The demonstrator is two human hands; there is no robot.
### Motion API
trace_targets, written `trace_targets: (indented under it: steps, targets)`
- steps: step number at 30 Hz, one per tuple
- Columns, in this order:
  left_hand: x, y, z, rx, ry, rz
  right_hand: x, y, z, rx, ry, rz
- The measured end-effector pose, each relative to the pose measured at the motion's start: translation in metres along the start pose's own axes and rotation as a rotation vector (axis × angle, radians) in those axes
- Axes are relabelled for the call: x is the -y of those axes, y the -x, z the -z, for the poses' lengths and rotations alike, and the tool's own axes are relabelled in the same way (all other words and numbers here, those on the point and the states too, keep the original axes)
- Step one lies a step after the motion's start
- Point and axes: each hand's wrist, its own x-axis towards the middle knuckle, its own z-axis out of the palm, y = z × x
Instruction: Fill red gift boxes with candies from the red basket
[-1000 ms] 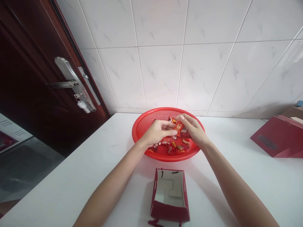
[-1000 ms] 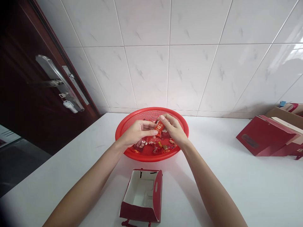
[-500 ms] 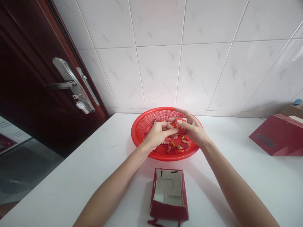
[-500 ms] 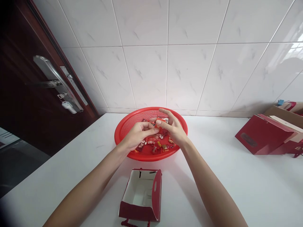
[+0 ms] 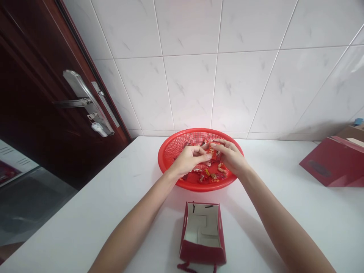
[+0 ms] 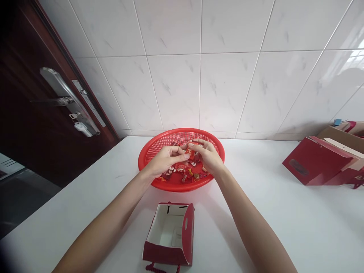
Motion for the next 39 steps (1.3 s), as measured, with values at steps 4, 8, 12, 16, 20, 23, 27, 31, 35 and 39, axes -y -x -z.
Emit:
trace_targets:
  steps: [4, 8, 12, 16, 20, 23, 27, 31, 35, 39]
  targets:
    - [-0.002, -0.002, 0.019, 0.078, -0.258, 0.049, 0.001, 0.000, -0.002, -0.078, -0.005, 0.048]
    - [-0.003, -0.018, 0.037, 0.114, -0.726, 0.114, 0.002, -0.001, -0.001, -0.194, -0.007, 0.071]
    - [-0.001, -0.042, 0.035, 0.296, -1.059, 0.165, 0.002, -0.002, -0.001, -0.234, -0.040, 0.047]
    - [0.003, -0.051, 0.018, 0.472, -1.209, 0.202, 0.000, -0.004, -0.002, -0.258, -0.103, 0.035]
    - [0.008, -0.049, 0.013, 0.434, -1.239, 0.239, -0.001, -0.004, -0.001, -0.266, -0.120, 0.029]
    - [0.011, -0.050, 0.019, 0.397, -1.190, 0.216, -0.002, -0.005, 0.001, -0.279, -0.110, 0.044]
    - [0.007, -0.053, 0.028, 0.298, -1.058, 0.130, -0.002, -0.007, 0.001, -0.287, -0.121, 0.034]
    - [-0.001, -0.053, 0.032, 0.191, -0.858, 0.017, -0.004, -0.008, 0.001, -0.256, -0.135, 0.025]
    - [-0.002, -0.053, 0.036, 0.125, -0.515, -0.101, -0.004, -0.008, 0.002, -0.246, -0.136, -0.015]
    - [-0.003, -0.049, 0.038, 0.131, -0.340, -0.152, -0.005, -0.008, 0.003, -0.220, -0.113, -0.054]
